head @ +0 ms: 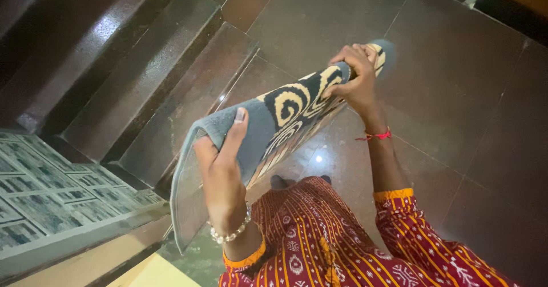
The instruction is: The person picks up a mat from the floor, carries it to a set of stairs, and rolls it up by hand.
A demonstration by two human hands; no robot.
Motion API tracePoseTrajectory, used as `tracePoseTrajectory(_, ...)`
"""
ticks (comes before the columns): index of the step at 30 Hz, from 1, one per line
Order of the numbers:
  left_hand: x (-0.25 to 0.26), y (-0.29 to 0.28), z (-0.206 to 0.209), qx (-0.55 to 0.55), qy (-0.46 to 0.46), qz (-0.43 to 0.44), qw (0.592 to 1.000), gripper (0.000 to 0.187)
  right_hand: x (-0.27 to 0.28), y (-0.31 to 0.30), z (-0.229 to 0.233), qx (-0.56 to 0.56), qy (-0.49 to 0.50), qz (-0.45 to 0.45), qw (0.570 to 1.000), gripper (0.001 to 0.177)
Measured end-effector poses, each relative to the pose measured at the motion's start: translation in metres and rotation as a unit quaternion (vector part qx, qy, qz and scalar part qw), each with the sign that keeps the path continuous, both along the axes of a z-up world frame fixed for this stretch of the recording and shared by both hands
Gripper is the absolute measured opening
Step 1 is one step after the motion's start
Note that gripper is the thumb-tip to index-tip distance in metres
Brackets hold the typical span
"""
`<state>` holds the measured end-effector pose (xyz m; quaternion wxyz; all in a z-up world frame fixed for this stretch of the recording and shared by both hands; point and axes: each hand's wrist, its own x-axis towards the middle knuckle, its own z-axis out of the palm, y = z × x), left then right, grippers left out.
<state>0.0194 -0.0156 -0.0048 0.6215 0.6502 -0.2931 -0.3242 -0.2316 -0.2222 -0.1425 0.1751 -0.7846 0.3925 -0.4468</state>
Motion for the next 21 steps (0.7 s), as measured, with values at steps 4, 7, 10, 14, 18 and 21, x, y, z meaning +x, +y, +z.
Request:
tracePoseTrajectory(4, 0.015, 0.005, -0.002, 0.035, -0.018, 0.006, 0.999, 0.035, -0.007, 0.014, 0.010, -0.041, 0.036, -0.063, 0.997, 0.061)
tracePoseTrajectory(7, 0.030, 0.015, -0.001, 0.057, 0.041, 0.020, 0.997, 0.042, -0.003, 0.026, 0.030, -0.065, 0.064, -0.070, 0.993, 0.063)
tracePoseTrajectory(10, 0.046, 0.032, 0.003, 0.051, -0.008, -0.086, 0.995, 0.043, -0.010, 0.038, 0.048, -0.084, 0.063, -0.055, 0.993, 0.057)
tracePoseTrajectory(14, 0.055, 0.045, 0.001, -0.157, 0.023, -0.307, 0.938, 0.051, -0.047, 0.051, 0.071, -0.103, 0.061, -0.086, 0.989, 0.047)
tracePoseTrajectory(18, 0.060, 0.032, -0.012, -0.172, -0.004, -0.467, 0.867, 0.054, -0.078, 0.046, 0.089, -0.160, 0.082, -0.106, 0.978, 0.047)
tracePoseTrajectory(21, 0.057, 0.026, -0.019, -0.065, 0.023, -0.447, 0.892, 0.041, -0.084, 0.038, 0.112, -0.227, 0.139, -0.137, 0.954, 0.046)
